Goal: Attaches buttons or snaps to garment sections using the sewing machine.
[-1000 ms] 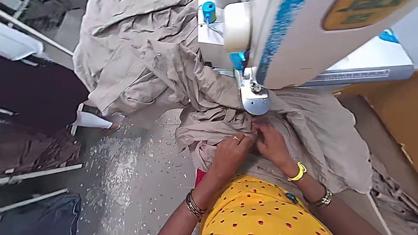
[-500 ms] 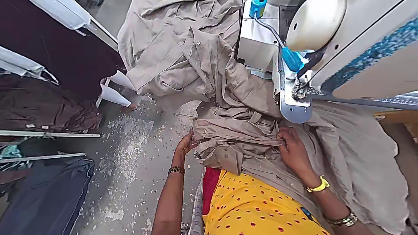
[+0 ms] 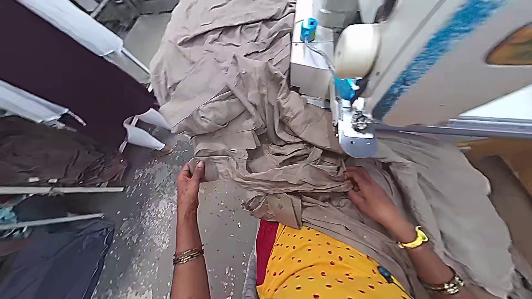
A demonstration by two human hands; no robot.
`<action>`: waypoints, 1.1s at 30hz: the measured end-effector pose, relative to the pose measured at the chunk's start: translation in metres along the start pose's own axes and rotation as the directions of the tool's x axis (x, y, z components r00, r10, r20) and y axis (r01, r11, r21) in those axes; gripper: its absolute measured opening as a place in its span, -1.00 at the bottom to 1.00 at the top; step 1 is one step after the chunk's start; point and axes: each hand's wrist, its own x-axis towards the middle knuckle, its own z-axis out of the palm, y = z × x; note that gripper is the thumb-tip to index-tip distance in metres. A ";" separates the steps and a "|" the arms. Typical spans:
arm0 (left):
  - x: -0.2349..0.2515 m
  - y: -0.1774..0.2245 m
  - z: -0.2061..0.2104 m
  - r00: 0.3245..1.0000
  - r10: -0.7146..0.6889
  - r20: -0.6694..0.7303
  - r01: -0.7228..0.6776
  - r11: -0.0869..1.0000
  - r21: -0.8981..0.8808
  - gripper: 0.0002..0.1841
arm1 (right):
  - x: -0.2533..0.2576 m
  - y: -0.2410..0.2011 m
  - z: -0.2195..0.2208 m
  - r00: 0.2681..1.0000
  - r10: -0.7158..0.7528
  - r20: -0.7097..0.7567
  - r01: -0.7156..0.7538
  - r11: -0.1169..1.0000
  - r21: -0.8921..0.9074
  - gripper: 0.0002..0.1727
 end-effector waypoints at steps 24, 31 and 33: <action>-0.128 0.112 0.234 0.035 0.589 0.807 -0.815 0.484 -0.318 -0.64 | -0.104 0.046 -0.088 0.819 0.574 -0.022 -0.572 0.812 -0.113 -0.61; -0.133 0.131 0.226 0.201 0.699 0.687 -0.905 0.401 -0.143 -0.76 | -0.055 -0.086 -0.082 0.955 -0.279 0.102 0.261 0.952 0.161 -0.65; -0.101 0.123 0.205 0.449 0.714 0.537 -0.845 0.535 -0.005 -0.68 | -0.046 -0.089 -0.068 0.921 -0.285 0.264 0.267 0.958 0.105 -0.51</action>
